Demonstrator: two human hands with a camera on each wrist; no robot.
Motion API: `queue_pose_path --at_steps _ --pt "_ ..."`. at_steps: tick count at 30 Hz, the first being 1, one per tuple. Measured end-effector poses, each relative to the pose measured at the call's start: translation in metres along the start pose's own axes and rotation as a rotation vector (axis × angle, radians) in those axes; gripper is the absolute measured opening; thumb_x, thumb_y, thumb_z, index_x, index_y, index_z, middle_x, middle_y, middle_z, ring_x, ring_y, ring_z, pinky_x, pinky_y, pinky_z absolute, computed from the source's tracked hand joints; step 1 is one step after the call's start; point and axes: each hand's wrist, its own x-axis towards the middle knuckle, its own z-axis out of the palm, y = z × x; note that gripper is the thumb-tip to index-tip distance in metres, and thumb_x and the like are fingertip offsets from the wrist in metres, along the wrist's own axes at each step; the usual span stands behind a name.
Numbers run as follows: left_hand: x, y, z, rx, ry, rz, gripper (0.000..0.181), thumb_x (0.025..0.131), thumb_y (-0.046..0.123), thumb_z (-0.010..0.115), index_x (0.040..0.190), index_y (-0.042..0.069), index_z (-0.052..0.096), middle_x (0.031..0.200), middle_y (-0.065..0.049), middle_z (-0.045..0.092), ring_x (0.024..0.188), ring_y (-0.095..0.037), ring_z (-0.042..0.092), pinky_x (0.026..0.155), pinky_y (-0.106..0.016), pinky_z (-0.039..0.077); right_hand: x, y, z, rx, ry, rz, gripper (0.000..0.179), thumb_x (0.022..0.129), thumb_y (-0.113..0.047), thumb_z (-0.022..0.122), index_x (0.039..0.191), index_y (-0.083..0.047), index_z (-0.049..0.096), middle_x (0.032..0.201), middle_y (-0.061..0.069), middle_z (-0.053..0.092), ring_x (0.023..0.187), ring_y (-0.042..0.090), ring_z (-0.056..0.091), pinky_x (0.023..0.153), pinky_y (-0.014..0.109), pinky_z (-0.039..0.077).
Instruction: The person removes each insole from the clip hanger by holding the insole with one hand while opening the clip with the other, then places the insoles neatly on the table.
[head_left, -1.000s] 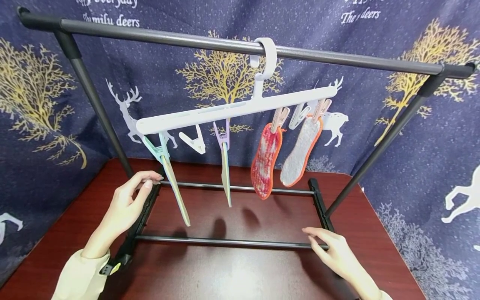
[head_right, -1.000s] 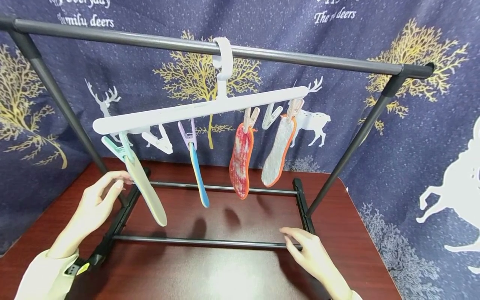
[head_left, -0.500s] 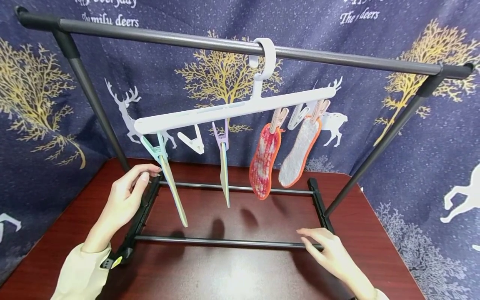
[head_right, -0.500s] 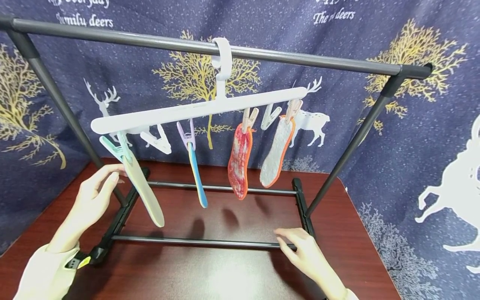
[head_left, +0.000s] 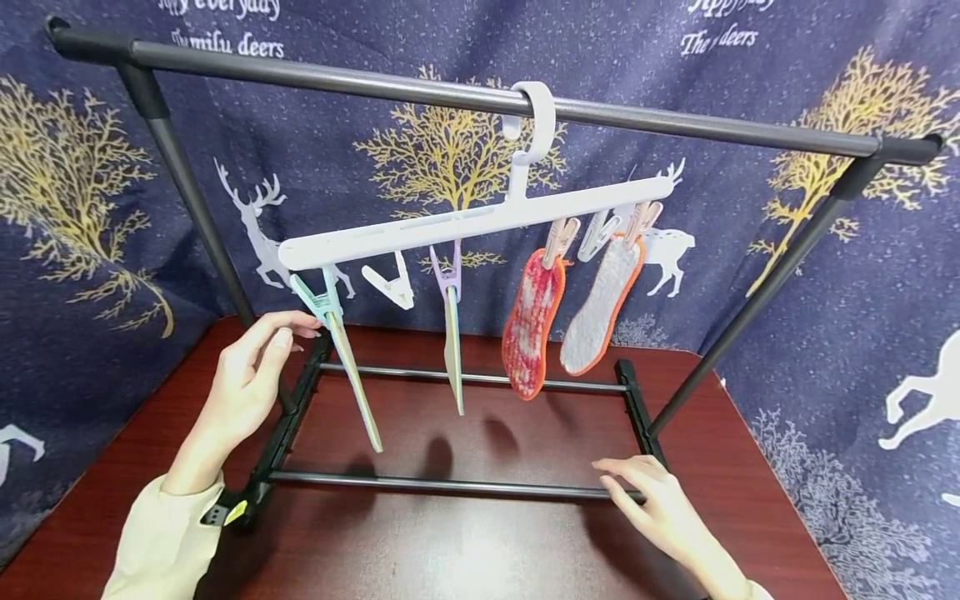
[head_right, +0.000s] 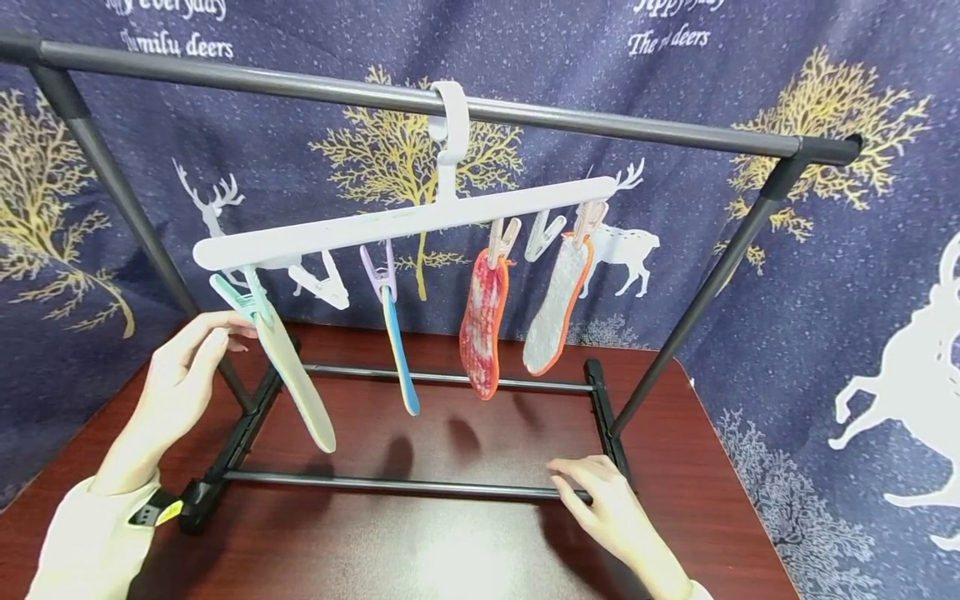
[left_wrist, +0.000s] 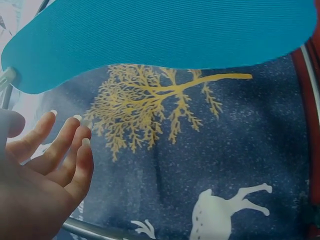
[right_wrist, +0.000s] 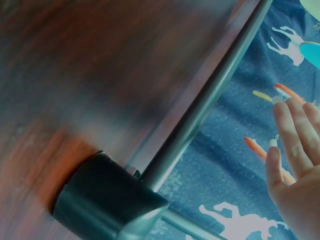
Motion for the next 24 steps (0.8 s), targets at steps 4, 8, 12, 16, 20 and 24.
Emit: queue_pose_path --at_steps 4,8,12,16,20,24 --pt "0.005 0.003 0.001 -0.029 0.013 0.016 0.025 0.099 -0.003 0.041 0.114 -0.008 0.061 0.104 0.012 0.065 0.099 -0.002 0.060 0.087 -0.010 0.045 0.000 -0.001 0.002 0.008 -0.004 -0.011 0.027 0.076 0.001 0.073 0.101 -0.011 0.073 0.094 -0.003 0.073 0.082 0.010 0.060 0.079 0.015 0.044" --pt "0.008 0.007 0.001 -0.055 0.019 0.008 0.024 0.100 -0.001 0.040 0.112 -0.009 0.060 0.102 0.009 0.065 0.098 -0.005 0.060 0.087 -0.013 0.046 0.000 -0.002 0.002 0.015 -0.019 0.007 0.030 0.074 0.003 0.074 0.101 -0.010 0.073 0.095 -0.002 0.073 0.084 0.010 0.064 0.082 0.011 0.045" --pt "0.009 0.008 0.001 -0.087 0.032 0.011 0.026 0.101 0.000 0.039 0.112 -0.009 0.060 0.101 0.003 0.066 0.097 -0.008 0.060 0.086 -0.016 0.047 -0.001 -0.003 0.002 0.042 -0.049 0.031 0.037 0.072 0.007 0.074 0.103 -0.013 0.072 0.095 -0.001 0.073 0.087 0.008 0.067 0.084 0.008 0.046" --pt "0.010 0.008 0.001 -0.117 0.039 0.028 0.026 0.101 -0.001 0.038 0.113 -0.010 0.060 0.102 -0.001 0.066 0.098 -0.011 0.060 0.086 -0.017 0.048 0.000 -0.005 0.004 0.068 -0.082 0.030 0.038 0.073 0.008 0.074 0.105 -0.013 0.071 0.096 -0.001 0.073 0.087 0.008 0.068 0.083 0.007 0.047" --pt "0.013 0.009 0.002 -0.150 0.044 0.045 0.028 0.100 -0.004 0.038 0.116 -0.007 0.061 0.105 0.004 0.066 0.099 -0.012 0.061 0.085 -0.018 0.048 0.001 -0.008 0.005 0.079 -0.101 0.025 0.037 0.075 0.008 0.073 0.106 -0.012 0.071 0.096 -0.001 0.073 0.086 0.008 0.068 0.081 0.008 0.048" --pt "0.016 0.012 0.002 -0.151 0.045 0.041 0.030 0.101 -0.002 0.038 0.120 -0.004 0.061 0.107 0.008 0.066 0.099 -0.011 0.061 0.084 -0.018 0.048 0.003 -0.011 0.006 0.071 -0.102 0.025 0.036 0.075 0.007 0.073 0.106 -0.011 0.071 0.096 -0.001 0.073 0.087 0.008 0.068 0.081 0.008 0.048"
